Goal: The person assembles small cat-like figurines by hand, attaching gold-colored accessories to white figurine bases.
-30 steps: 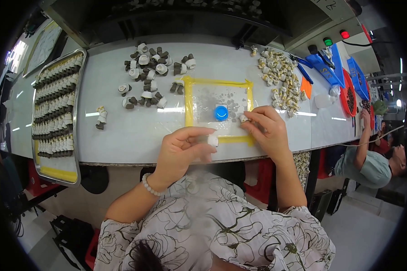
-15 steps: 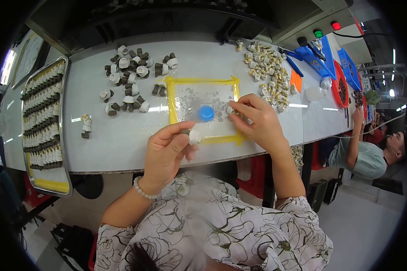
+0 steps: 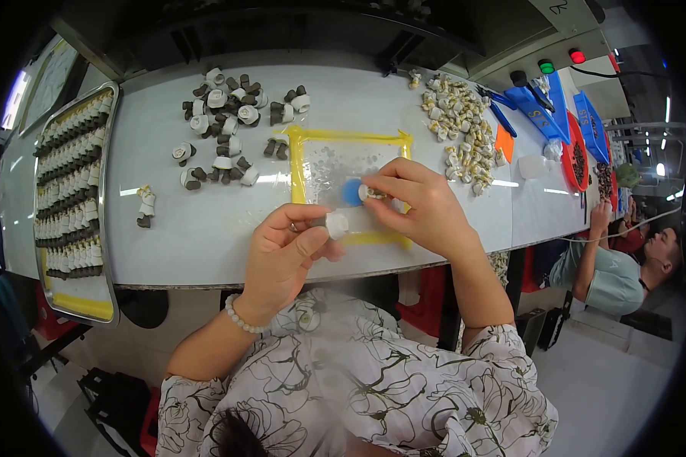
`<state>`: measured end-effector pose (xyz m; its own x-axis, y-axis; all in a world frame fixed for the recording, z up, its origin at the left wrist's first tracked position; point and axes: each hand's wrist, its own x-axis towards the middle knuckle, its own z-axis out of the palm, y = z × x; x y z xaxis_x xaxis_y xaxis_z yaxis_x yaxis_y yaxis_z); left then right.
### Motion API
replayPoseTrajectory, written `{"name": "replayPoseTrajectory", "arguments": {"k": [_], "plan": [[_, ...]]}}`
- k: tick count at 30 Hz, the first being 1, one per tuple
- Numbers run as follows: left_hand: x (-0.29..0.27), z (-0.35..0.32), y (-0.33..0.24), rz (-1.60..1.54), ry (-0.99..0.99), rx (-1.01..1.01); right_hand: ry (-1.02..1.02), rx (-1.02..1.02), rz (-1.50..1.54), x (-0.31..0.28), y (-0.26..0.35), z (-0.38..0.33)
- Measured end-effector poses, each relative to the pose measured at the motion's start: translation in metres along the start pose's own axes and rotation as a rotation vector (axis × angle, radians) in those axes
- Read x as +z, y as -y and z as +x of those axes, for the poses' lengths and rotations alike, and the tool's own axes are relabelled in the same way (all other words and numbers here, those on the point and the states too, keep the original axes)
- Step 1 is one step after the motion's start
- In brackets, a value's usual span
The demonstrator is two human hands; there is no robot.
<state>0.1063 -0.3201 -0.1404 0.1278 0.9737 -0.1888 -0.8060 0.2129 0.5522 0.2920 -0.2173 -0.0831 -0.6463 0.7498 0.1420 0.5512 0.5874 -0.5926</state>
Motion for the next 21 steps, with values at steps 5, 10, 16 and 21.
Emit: {"name": "replayPoseTrajectory", "arguments": {"k": [5, 10, 16, 21], "plan": [[0.0017, -0.0006, -0.0007, -0.016, -0.030, -0.004, 0.031, -0.085, -0.082, 0.0039, 0.0016, 0.0053], [0.0029, -0.0003, -0.0001, -0.023, -0.016, 0.015, 0.029, -0.135, -0.133, 0.0049, -0.0003, 0.0064], [0.0006, -0.0005, 0.0023, -0.048, -0.003, 0.047, 0.004, -0.044, -0.078, 0.0059, 0.0035, 0.0042], [0.0029, -0.0008, 0.0036, -0.040, -0.009, 0.063, -0.074, -0.076, -0.021, 0.0064, 0.0026, 0.0005]]}}
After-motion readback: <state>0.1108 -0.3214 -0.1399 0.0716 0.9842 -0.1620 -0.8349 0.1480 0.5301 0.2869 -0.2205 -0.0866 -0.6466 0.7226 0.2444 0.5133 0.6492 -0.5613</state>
